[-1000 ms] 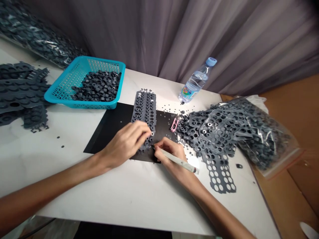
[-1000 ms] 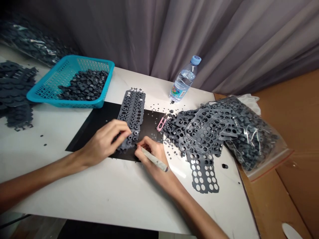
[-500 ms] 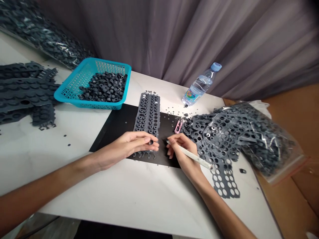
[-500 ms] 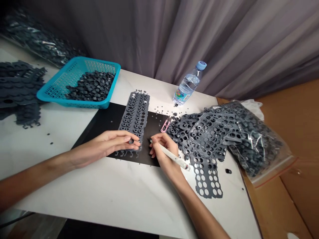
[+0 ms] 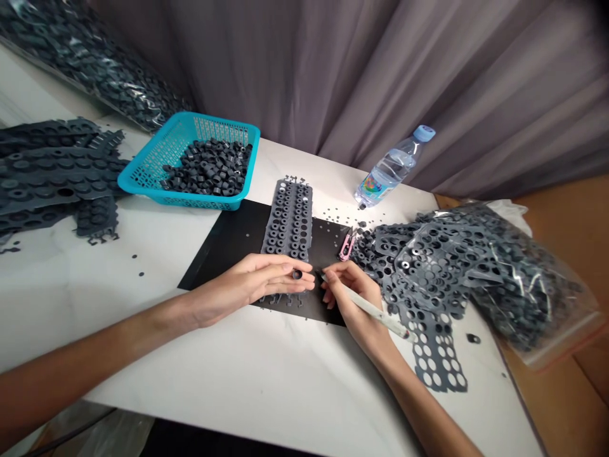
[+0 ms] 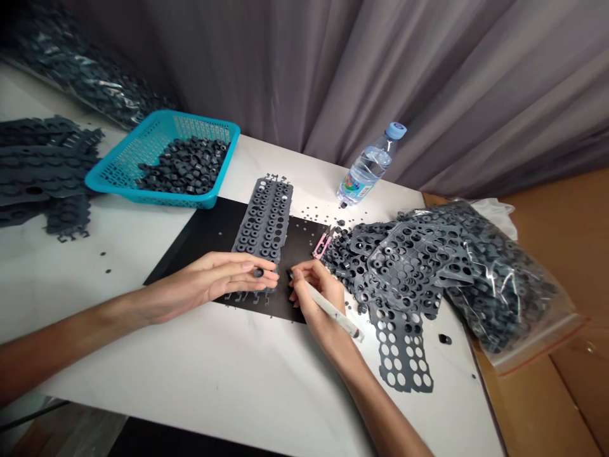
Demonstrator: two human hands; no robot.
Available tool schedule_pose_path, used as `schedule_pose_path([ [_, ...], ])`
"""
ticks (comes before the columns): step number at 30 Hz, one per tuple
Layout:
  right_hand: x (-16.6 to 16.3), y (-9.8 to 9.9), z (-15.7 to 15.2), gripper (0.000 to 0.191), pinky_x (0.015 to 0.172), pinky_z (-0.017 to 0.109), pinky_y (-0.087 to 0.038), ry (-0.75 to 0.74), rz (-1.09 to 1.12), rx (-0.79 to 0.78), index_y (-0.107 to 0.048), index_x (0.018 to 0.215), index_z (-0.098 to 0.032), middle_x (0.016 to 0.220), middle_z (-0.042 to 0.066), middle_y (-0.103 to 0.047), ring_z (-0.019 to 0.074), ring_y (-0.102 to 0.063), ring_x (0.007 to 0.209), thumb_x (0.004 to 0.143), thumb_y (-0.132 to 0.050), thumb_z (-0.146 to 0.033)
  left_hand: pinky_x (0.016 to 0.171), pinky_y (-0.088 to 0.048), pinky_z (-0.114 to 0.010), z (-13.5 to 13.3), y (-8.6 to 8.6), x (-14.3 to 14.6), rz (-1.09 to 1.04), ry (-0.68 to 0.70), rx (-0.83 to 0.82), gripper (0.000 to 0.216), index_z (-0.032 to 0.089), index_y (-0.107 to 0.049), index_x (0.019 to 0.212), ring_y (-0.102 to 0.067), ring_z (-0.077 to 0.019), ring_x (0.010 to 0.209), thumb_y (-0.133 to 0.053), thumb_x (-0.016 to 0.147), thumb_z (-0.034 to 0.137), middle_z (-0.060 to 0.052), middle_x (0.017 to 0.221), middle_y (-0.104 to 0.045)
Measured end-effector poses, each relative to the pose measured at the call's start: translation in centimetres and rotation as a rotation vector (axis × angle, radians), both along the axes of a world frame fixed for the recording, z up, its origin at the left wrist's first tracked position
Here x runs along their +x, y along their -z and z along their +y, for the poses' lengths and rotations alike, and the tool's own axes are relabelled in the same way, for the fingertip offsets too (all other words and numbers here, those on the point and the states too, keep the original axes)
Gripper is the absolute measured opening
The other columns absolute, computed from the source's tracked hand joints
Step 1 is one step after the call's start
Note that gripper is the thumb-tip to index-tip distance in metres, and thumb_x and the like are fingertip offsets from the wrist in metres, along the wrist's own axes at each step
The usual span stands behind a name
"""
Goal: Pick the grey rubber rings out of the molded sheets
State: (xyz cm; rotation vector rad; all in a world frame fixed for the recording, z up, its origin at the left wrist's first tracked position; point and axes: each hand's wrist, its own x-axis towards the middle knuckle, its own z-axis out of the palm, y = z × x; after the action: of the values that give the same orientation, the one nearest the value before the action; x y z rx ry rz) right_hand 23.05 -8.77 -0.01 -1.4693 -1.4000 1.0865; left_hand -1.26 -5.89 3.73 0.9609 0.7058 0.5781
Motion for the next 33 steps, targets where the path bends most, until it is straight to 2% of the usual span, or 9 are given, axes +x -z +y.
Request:
schedule_pose_path([
  [7, 0.1, 0.4, -0.1, 0.028, 0.053, 0.025, -0.046, -0.018, -0.044, 0.019, -0.066, 0.096, -0.021, 0.071, 0.0, -0.067, 0.0151, -0.063, 0.058, 0.101, -0.063, -0.048, 0.122, -0.045, -0.049, -0.3, -0.1, 0.1, -0.001, 0.018, 0.021, 0.036, 0.021, -0.07, 0.131, -0.066, -0.0295, 0.131, -0.056, 0.106, 0.044, -0.012, 0.135, -0.073],
  [10, 0.1, 0.3, -0.2, 0.029, 0.054, 0.025, -0.046, -0.023, -0.076, 0.022, -0.065, 0.097, -0.021, 0.07, 0.0, -0.066, 0.0152, -0.062, 0.058, 0.102, -0.061, -0.049, 0.117, -0.05, -0.048, 0.4, -1.0, -0.5, 0.057, -0.059, 0.135, 0.037, 0.019, -0.071, 0.129, -0.069, -0.0303, 0.127, -0.056, 0.106, 0.045, -0.014, 0.131, -0.074],
  [13, 0.0, 0.1, -0.4, 0.029, 0.054, 0.025, -0.046, -0.031, -0.115, 0.038, -0.065, 0.099, -0.022, 0.07, 0.0, -0.067, 0.0154, -0.063, 0.059, 0.104, -0.058, -0.049, 0.113, -0.054, -0.044, 3.0, -2.1, -3.1, 0.292, -0.382, 0.533, 0.035, 0.018, -0.071, 0.124, -0.072, -0.0274, 0.12, -0.056, 0.106, 0.045, -0.011, 0.128, -0.076],
  [15, -0.1, -0.1, -0.5, 0.027, 0.055, 0.025, -0.047, -0.05, -0.148, 0.062, -0.066, 0.1, -0.021, 0.07, 0.0, -0.067, 0.0156, -0.063, 0.06, 0.104, -0.058, -0.047, 0.116, -0.05, -0.044, 5.4, -2.4, -5.8, 0.606, -0.672, 0.911, 0.035, 0.019, -0.069, 0.126, -0.07, -0.0247, 0.12, -0.054, 0.108, 0.045, -0.006, 0.13, -0.074],
  [16, -0.1, -0.3, -0.6, 0.027, 0.056, 0.026, -0.047, -0.063, -0.163, 0.075, -0.066, 0.1, -0.021, 0.07, 0.0, -0.067, 0.0157, -0.063, 0.06, 0.104, -0.059, -0.046, 0.118, -0.047, -0.046, 6.6, -2.4, -7.0, 0.775, -0.713, 1.039, 0.036, 0.02, -0.066, 0.131, -0.068, -0.0251, 0.123, -0.053, 0.108, 0.045, -0.003, 0.132, -0.072],
  [20, -0.3, -0.6, -0.6, 0.024, 0.055, 0.025, -0.046, -0.073, -0.164, 0.088, -0.066, 0.098, -0.021, 0.071, 0.0, -0.066, 0.0154, -0.062, 0.06, 0.103, -0.06, -0.044, 0.128, -0.03, -0.052, 8.8, -1.6, -9.1, 1.006, -0.616, 1.333, 0.031, 0.023, -0.065, 0.131, -0.044, -0.0271, 0.146, -0.053, 0.109, 0.041, 0.001, 0.142, -0.066],
  [23, -0.6, -0.5, -0.8, 0.024, 0.054, 0.025, -0.048, -0.062, -0.064, 0.047, -0.067, 0.099, -0.021, 0.074, 0.0, -0.067, 0.0152, -0.063, 0.06, 0.101, -0.064, -0.045, 0.119, -0.037, -0.049, 6.8, -0.6, -6.8, 0.935, -0.445, 1.442, 0.024, 0.023, -0.068, 0.122, -0.055, -0.027, 0.131, -0.054, 0.108, 0.037, -0.005, 0.136, -0.068],
  [28, -1.6, -0.6, -1.5, 0.019, 0.058, 0.025, -0.051, -0.159, 0.07, -0.054, -0.069, 0.098, -0.02, 0.075, 0.001, -0.068, 0.0157, -0.065, 0.063, 0.099, -0.066, -0.039, 0.099, -0.049, -0.035, 2.6, 1.1, -2.6, 0.688, 0.099, 1.297, 0.021, 0.025, -0.069, 0.119, -0.065, -0.0207, 0.109, -0.063, 0.104, 0.038, -0.003, 0.116, -0.068],
  [33, -2.0, -0.9, -1.8, 0.013, 0.06, 0.025, -0.051, -0.199, 0.076, -0.082, -0.068, 0.094, -0.021, 0.074, -0.001, -0.068, 0.0148, -0.064, 0.063, 0.099, -0.066, -0.033, 0.099, -0.048, -0.035, 2.1, 2.0, -2.4, 0.653, 0.159, 1.282, 0.018, 0.026, -0.069, 0.118, -0.062, -0.022, 0.111, -0.065, 0.102, 0.033, -0.004, 0.116, -0.067],
])
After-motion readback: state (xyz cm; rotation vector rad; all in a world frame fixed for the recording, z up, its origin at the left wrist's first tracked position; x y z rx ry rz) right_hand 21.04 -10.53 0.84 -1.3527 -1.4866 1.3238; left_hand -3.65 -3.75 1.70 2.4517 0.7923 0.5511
